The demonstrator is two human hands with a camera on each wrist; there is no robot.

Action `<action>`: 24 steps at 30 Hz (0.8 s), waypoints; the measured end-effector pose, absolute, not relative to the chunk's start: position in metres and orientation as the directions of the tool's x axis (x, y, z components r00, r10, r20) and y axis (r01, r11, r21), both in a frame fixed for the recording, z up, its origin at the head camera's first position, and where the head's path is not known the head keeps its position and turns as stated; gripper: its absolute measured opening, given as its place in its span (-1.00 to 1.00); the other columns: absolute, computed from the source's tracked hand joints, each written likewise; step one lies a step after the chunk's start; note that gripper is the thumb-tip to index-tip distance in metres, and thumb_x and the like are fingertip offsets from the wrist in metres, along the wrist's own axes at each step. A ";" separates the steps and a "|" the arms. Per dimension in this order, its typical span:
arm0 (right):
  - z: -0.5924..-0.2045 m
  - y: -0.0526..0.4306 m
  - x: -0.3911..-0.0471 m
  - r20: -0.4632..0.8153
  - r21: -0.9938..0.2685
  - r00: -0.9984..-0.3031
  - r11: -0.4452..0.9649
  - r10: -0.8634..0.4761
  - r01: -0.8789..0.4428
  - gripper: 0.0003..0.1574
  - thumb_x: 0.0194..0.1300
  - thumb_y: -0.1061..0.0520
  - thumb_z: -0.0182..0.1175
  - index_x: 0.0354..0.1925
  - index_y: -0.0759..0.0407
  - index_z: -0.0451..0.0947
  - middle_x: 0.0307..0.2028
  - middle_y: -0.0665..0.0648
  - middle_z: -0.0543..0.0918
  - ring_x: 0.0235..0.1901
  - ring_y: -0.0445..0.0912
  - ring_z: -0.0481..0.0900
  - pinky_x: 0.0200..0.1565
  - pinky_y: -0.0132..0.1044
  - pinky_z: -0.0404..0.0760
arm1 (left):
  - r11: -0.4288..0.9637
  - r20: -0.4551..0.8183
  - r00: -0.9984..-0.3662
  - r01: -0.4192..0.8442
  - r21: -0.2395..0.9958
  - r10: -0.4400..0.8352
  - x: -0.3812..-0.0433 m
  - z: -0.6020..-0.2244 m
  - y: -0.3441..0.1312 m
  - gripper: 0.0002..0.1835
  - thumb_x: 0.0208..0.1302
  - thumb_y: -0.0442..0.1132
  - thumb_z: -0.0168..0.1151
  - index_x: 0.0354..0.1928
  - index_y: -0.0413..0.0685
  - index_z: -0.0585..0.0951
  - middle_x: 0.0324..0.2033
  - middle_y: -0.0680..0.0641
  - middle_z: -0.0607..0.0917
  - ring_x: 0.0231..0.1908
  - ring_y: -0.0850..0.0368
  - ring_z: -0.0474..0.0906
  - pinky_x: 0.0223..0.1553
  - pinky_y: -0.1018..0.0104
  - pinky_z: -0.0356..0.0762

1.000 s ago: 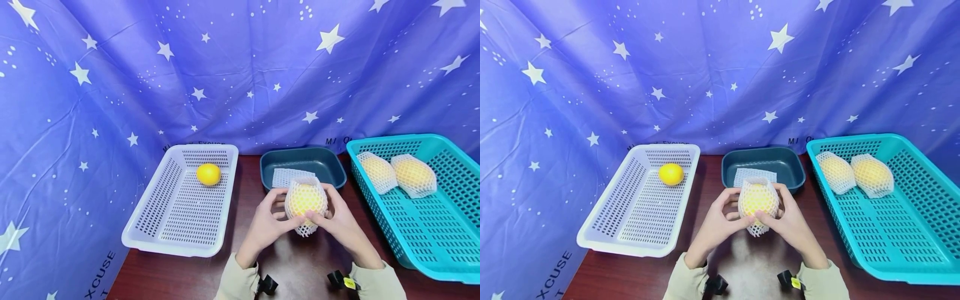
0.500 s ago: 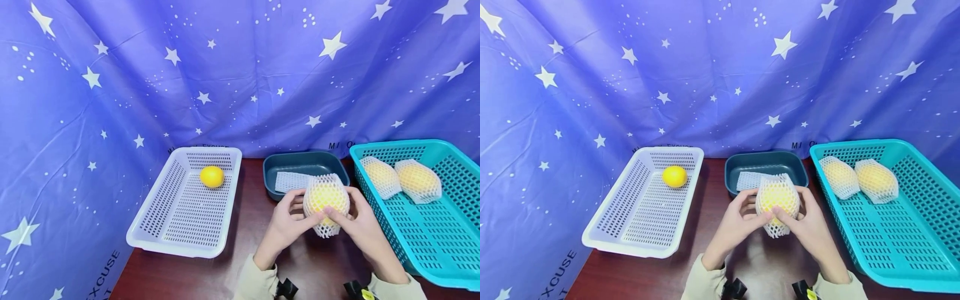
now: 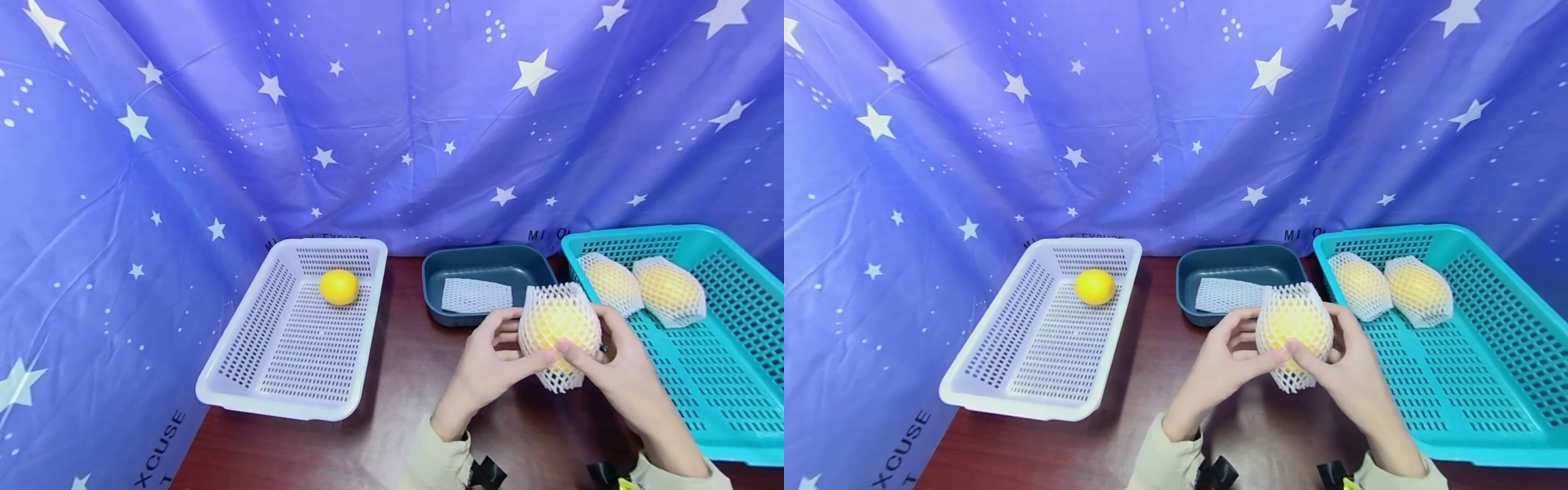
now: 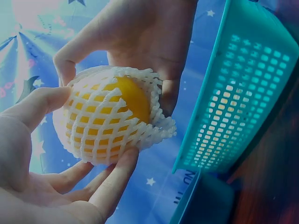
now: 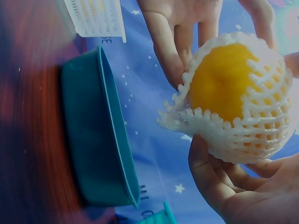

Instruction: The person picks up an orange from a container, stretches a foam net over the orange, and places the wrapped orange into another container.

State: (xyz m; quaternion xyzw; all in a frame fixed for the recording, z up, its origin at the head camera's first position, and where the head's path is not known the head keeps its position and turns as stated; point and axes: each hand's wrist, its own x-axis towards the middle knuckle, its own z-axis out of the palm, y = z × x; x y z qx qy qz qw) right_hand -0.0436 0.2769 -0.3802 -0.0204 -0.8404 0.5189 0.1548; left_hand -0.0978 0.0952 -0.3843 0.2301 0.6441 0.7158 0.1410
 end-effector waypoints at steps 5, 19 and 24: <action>-0.378 0.289 -0.037 0.249 -0.865 -0.946 0.488 0.209 -0.120 -0.37 0.33 0.25 0.26 0.28 0.06 0.25 -0.04 -0.20 0.45 -0.16 -0.37 0.50 -0.34 -0.49 0.60 | -0.137 0.143 -0.841 0.083 0.987 0.522 -0.096 -0.384 0.106 -0.41 0.12 -0.29 0.44 0.23 0.05 0.50 -0.09 0.24 0.61 -0.15 0.42 0.59 -0.08 0.47 0.61; -0.371 0.319 -0.023 0.209 -0.827 -0.951 0.561 0.228 -0.048 -0.31 0.33 0.19 0.27 0.33 0.11 0.23 -0.06 -0.33 0.46 -0.17 -0.47 0.49 -0.39 -0.48 0.62 | -0.232 0.134 -0.810 -0.002 0.973 0.570 -0.087 -0.384 0.130 -0.45 0.17 -0.33 0.38 0.21 0.16 0.51 -0.07 0.27 0.60 -0.11 0.42 0.59 -0.08 0.49 0.59; -0.371 0.330 -0.021 0.192 -0.806 -0.948 0.592 0.252 -0.006 -0.26 0.34 0.12 0.29 0.36 0.16 0.21 -0.06 -0.34 0.43 -0.12 -0.52 0.42 -0.37 -0.56 0.55 | -0.248 0.119 -0.805 -0.036 0.968 0.581 -0.085 -0.387 0.138 -0.46 0.18 -0.34 0.38 0.20 0.15 0.51 -0.08 0.28 0.61 -0.11 0.43 0.58 -0.11 0.49 0.59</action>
